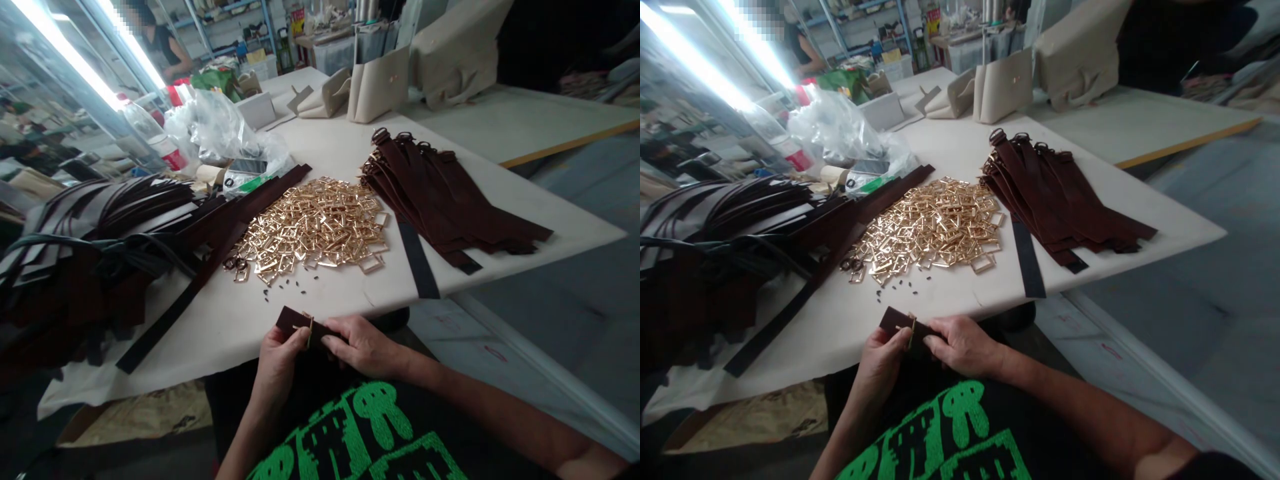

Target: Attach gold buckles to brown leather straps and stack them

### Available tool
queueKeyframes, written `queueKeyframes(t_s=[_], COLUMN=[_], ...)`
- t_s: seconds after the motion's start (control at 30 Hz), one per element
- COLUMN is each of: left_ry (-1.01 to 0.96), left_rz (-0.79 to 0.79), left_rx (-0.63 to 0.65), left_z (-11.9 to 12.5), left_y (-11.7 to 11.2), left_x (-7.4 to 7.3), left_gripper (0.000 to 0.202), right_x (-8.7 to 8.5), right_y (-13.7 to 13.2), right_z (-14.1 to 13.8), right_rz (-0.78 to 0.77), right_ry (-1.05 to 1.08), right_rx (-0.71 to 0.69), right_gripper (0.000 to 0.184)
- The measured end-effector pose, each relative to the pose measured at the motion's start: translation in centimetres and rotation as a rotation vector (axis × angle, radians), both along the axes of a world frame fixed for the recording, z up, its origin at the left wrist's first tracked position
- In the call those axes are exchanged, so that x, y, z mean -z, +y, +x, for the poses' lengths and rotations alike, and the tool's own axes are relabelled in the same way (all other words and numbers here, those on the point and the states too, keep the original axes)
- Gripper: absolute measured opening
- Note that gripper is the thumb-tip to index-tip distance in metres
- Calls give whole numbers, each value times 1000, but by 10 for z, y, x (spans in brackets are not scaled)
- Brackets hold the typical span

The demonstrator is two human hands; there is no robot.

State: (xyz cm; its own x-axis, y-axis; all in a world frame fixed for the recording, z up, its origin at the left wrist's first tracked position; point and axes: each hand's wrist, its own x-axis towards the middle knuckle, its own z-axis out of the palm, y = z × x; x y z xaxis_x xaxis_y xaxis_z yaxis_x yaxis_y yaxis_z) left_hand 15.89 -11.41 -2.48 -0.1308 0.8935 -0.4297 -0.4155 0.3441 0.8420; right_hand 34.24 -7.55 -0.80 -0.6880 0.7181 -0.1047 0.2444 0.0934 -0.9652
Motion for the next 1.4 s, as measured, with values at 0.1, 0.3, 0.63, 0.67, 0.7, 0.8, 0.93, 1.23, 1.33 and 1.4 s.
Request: queueKeyframes(t_s=[0.1, 0.3, 0.63, 0.67, 0.7, 0.8, 0.93, 1.23, 1.33, 1.4], left_ry=[-15, -6, 241, 254, 263, 276, 267, 245, 337, 424], left_rz=[-5, 13, 65, 68, 71, 95, 131, 104, 141, 169], left_rx=[24, 77, 78, 76, 76, 104, 81, -74, -72, -54], left_z=[5, 12, 13, 13, 14, 14, 10, 12, 13, 13], left_y=[-3, -5, -9, -9, -10, -11, -14, -18, -17, -18], left_x=[4, 4, -14, -16, -16, -16, -13, -9, -10, -12], left_gripper=[35, 34, 33, 34, 34, 34, 30, 28, 26, 25], right_x=[-2, -3, -2, -2, -1, 2, 7, 9, 4, 1], right_y=[1, 0, -2, -3, -3, -6, -9, -9, -9, -8], right_z=[-2, -2, 0, -1, -1, -3, -5, -7, -8, -9], right_rz=[28, 56, 81, 86, 78, -20, -126, -113, -14, 39], right_ry=[-2, 6, 35, 50, 67, 118, 160, 149, 108, 82], right_rx=[3, -6, 7, 36, 57, 81, 123, 121, 162, 204], right_gripper=[19, 18, 21, 19, 19, 21, 27, 23, 20, 20])
